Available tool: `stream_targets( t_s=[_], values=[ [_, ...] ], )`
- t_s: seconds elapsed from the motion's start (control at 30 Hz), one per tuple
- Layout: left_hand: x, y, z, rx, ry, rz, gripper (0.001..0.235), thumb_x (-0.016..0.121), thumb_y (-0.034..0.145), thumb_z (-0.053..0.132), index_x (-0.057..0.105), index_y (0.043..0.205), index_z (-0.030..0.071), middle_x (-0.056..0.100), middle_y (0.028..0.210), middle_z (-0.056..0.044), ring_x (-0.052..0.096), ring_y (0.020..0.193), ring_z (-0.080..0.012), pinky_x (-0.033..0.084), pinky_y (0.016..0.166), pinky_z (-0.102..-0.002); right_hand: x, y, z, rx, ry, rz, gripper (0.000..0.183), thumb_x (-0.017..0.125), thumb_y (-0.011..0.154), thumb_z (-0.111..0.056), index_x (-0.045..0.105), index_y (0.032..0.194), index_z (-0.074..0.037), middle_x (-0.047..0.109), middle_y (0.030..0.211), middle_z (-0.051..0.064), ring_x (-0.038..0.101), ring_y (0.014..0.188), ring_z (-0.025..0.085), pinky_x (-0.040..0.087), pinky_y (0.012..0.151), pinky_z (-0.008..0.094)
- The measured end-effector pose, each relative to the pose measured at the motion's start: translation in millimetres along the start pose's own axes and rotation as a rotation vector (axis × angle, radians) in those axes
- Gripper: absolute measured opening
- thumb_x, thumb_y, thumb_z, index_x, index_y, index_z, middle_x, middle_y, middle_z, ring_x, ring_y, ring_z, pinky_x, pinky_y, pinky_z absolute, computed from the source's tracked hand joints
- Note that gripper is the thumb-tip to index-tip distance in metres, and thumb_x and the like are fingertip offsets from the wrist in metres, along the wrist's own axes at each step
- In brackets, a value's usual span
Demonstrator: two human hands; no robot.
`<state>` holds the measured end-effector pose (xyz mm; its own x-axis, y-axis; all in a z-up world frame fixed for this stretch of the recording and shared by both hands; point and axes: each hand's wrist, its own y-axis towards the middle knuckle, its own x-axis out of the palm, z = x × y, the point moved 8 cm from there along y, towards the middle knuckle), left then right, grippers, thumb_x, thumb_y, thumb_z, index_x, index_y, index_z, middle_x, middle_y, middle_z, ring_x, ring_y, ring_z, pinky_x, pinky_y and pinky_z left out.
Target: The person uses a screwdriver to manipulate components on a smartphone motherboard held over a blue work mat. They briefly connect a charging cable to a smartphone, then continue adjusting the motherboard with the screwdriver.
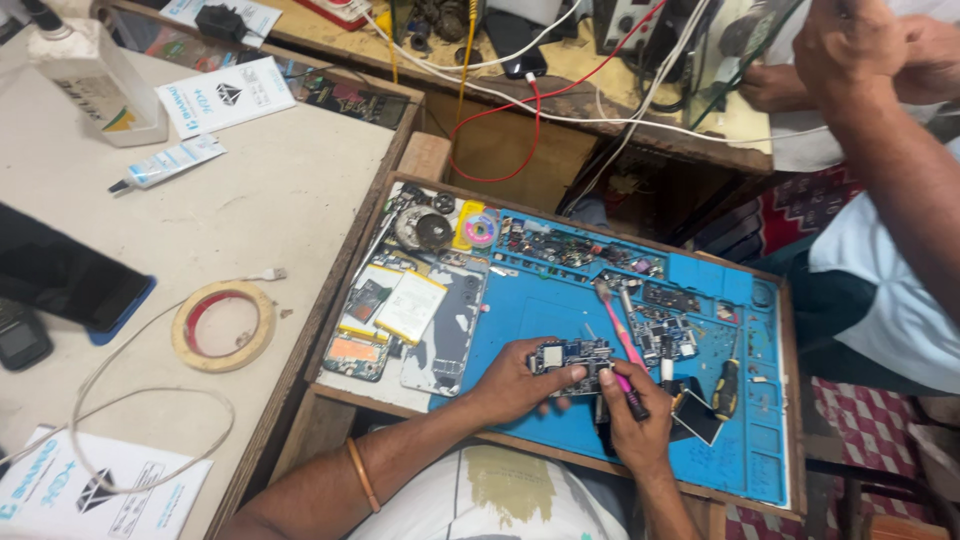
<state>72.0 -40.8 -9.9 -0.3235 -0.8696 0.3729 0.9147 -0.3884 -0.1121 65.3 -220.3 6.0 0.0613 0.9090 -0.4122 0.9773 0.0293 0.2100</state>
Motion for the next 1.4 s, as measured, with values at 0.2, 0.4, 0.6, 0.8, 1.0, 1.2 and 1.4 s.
stream_targets(
  t_s=[0.2,0.4,0.6,0.8,1.0,1.2,1.4],
  values=[
    [-7.4,2.8,6.3,0.012,-0.11,0.075,0.03,0.079,0.09,0.02,0.068,0.11,0.0,0.074,0.086,-0.006,0.068,0.058,-0.0113,0.048,0.042,-0.023,4.2,0.6,-6.5,-0.003,0.023,-0.057,0.027,0.067,0.097,-0.022,0.074,0.11,0.0,0.074,0.08,0.002,0.059,0.068,0.005,0.046,0.06,0.021],
    [-12.3,5.0,7.5,0.077,-0.19,0.12,0.046,0.082,0.085,0.013,0.058,0.124,0.002,0.072,0.088,-0.006,0.066,0.06,-0.0101,0.05,0.046,-0.022,5.9,0.7,1.7,0.032,0.091,-0.106,0.025,0.067,0.097,-0.023,0.073,0.106,0.0,0.075,0.081,0.002,0.061,0.07,0.005,0.048,0.061,0.021],
    [-17.4,7.7,5.0,0.152,-0.241,0.154,0.056,0.082,0.087,0.01,0.051,0.134,0.003,0.069,0.094,-0.005,0.065,0.071,-0.0089,0.053,0.058,-0.022,2.1,-2.5,6.8,0.008,0.025,-0.073,0.024,0.072,0.095,-0.023,0.073,0.101,0.0,0.067,0.075,0.0,0.054,0.066,0.004,0.043,0.058,0.022],
    [-19.3,10.9,1.0,0.17,-0.168,0.172,0.068,0.079,0.089,0.014,0.043,0.146,0.009,0.069,0.1,-0.006,0.066,0.075,-0.0079,0.054,0.06,-0.022,1.9,-3.0,10.0,0.029,0.01,-0.079,0.024,0.072,0.095,-0.024,0.073,0.1,-0.001,0.063,0.07,-0.002,0.048,0.06,0.003,0.038,0.052,0.022],
    [-15.8,7.8,4.4,0.165,-0.13,0.133,0.069,0.076,0.092,0.014,0.04,0.152,0.011,0.068,0.104,-0.007,0.066,0.073,-0.0077,0.055,0.059,-0.022,2.9,-3.8,6.4,0.023,-0.004,-0.083,0.023,0.071,0.096,-0.025,0.073,0.098,-0.002,0.061,0.067,-0.003,0.047,0.058,0.003,0.037,0.051,0.022],
    [-13.9,7.5,5.8,0.173,-0.103,0.129,0.07,0.075,0.093,0.012,0.038,0.153,0.011,0.067,0.104,-0.007,0.064,0.069,-0.0064,0.054,0.057,-0.021,2.4,-3.1,1.9,-0.004,-0.037,-0.082,0.023,0.071,0.096,-0.024,0.072,0.096,-0.001,0.059,0.066,-0.001,0.046,0.058,0.003,0.036,0.051,0.023],
    [-13.8,8.3,4.3,0.169,-0.107,0.124,0.07,0.074,0.093,0.012,0.038,0.153,0.011,0.068,0.103,-0.006,0.064,0.068,-0.0062,0.054,0.057,-0.021,3.8,-2.8,-2.1,-0.036,-0.03,-0.095,0.022,0.07,0.098,-0.023,0.07,0.093,-0.001,0.059,0.066,-0.001,0.047,0.058,0.004,0.037,0.051,0.023]
  ],
)
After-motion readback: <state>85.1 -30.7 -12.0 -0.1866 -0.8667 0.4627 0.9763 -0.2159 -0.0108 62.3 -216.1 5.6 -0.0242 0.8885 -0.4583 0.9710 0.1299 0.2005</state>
